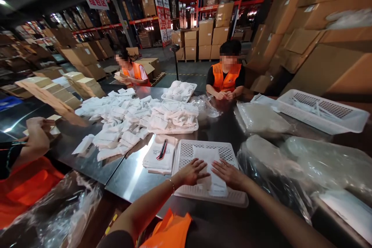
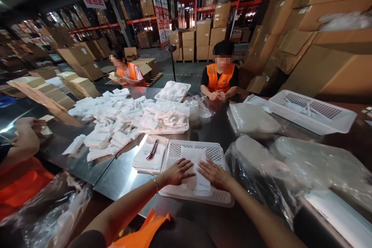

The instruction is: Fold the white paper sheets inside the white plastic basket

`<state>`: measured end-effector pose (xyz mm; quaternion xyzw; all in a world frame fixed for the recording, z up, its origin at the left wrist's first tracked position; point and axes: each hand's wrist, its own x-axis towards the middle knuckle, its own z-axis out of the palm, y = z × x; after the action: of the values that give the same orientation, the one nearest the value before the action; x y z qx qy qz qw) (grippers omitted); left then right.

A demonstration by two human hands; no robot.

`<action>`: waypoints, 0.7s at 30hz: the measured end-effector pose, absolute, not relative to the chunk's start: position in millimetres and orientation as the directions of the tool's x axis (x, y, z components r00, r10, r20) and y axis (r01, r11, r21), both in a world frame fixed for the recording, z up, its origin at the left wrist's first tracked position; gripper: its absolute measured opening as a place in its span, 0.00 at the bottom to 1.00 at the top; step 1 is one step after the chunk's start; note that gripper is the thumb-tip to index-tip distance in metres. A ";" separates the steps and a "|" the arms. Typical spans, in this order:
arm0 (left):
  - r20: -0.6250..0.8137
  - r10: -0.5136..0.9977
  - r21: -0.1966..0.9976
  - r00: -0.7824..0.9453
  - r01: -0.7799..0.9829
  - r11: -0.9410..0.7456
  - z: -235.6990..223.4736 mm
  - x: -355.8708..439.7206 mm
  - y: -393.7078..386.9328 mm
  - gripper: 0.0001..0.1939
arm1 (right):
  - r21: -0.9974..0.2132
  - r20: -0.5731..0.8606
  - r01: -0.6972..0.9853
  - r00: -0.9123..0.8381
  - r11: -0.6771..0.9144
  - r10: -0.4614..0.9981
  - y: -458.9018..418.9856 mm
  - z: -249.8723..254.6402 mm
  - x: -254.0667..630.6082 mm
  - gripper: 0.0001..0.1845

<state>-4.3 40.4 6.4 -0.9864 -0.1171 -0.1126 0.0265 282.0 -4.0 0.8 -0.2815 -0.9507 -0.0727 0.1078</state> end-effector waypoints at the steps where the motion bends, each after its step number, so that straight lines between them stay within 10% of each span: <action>1: 0.214 0.227 0.009 0.950 0.230 -0.973 7.0 -2.7 42.6 0.26 | 0.045 0.241 0.549 -0.817 0.835 0.524 -1.9 -1.7 282.0 0.32; 13: 0.182 0.300 0.392 0.936 0.211 -0.896 -6.7 -8.7 45.8 0.24 | -0.393 0.215 0.640 -0.635 0.660 0.743 0.6 -25.8 298.0 0.28; 16: 0.217 0.495 0.589 0.841 0.292 -0.753 -7.2 -9.3 35.7 0.24 | -0.654 0.142 0.644 -0.410 0.396 0.901 -2.3 -24.8 296.1 0.20; 21: 0.275 0.759 0.728 0.590 0.388 -0.565 -13.7 -3.2 12.8 0.26 | -0.719 0.188 0.626 -0.246 0.304 0.951 -7.2 -19.1 290.6 0.19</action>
<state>-3.2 12.8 -13.7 -0.8340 -0.3440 -0.2948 -0.3148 290.6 -7.2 -19.1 -0.5292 -0.7448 0.2611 0.3114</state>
